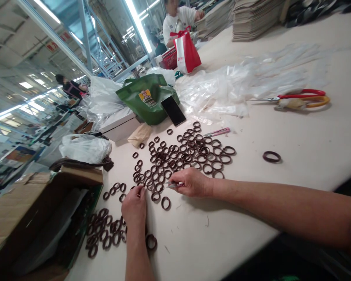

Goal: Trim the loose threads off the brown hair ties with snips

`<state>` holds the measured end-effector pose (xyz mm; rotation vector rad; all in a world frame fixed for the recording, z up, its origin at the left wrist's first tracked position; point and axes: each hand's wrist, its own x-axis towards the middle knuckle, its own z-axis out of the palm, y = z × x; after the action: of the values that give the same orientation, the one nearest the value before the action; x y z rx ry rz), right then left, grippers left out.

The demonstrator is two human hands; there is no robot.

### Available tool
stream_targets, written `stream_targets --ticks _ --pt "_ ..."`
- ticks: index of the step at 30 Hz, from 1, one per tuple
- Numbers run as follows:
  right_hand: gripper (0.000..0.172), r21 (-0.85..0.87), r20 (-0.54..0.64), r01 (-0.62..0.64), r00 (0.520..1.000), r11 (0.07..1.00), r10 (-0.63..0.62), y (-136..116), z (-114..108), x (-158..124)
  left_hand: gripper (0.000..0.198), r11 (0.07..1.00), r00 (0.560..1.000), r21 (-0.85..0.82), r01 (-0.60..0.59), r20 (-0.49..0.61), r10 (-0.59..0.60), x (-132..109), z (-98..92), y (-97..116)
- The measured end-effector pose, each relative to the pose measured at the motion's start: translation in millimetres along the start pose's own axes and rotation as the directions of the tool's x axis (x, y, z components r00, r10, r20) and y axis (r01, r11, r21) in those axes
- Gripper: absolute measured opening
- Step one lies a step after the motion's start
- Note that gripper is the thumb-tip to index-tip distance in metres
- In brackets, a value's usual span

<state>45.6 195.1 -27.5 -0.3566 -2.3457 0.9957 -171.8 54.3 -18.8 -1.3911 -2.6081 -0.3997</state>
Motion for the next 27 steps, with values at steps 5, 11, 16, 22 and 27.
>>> stream_targets --ticks 5,11,16,22,27 --pt "0.013 0.101 -0.02 -0.082 0.996 0.992 0.084 -5 -4 3 0.02 0.947 0.932 -0.184 -0.262 -0.303 0.199 -15 -9.5 12" --pt "0.021 0.296 -0.02 -0.23 0.969 0.927 0.247 -9 -6 4 0.02 0.849 0.805 -0.184 -0.495 -0.466 0.368 -20 -15.0 24" --pt "0.025 0.363 -0.021 -0.233 0.966 0.902 0.258 -9 -6 5 0.023 0.772 0.719 -0.097 -0.628 -0.453 0.528 -19 -11.2 32" --pt "0.032 0.28 -0.114 -0.165 0.972 0.946 0.204 -3 -6 6 0.015 0.771 0.816 -0.269 -0.577 -0.178 0.549 -26 2.3 55" --pt "0.032 0.225 -0.129 -0.129 0.979 0.966 0.161 0 -6 5 0.015 0.907 0.952 -0.298 -0.296 -0.17 0.255 -19 -9.4 19"
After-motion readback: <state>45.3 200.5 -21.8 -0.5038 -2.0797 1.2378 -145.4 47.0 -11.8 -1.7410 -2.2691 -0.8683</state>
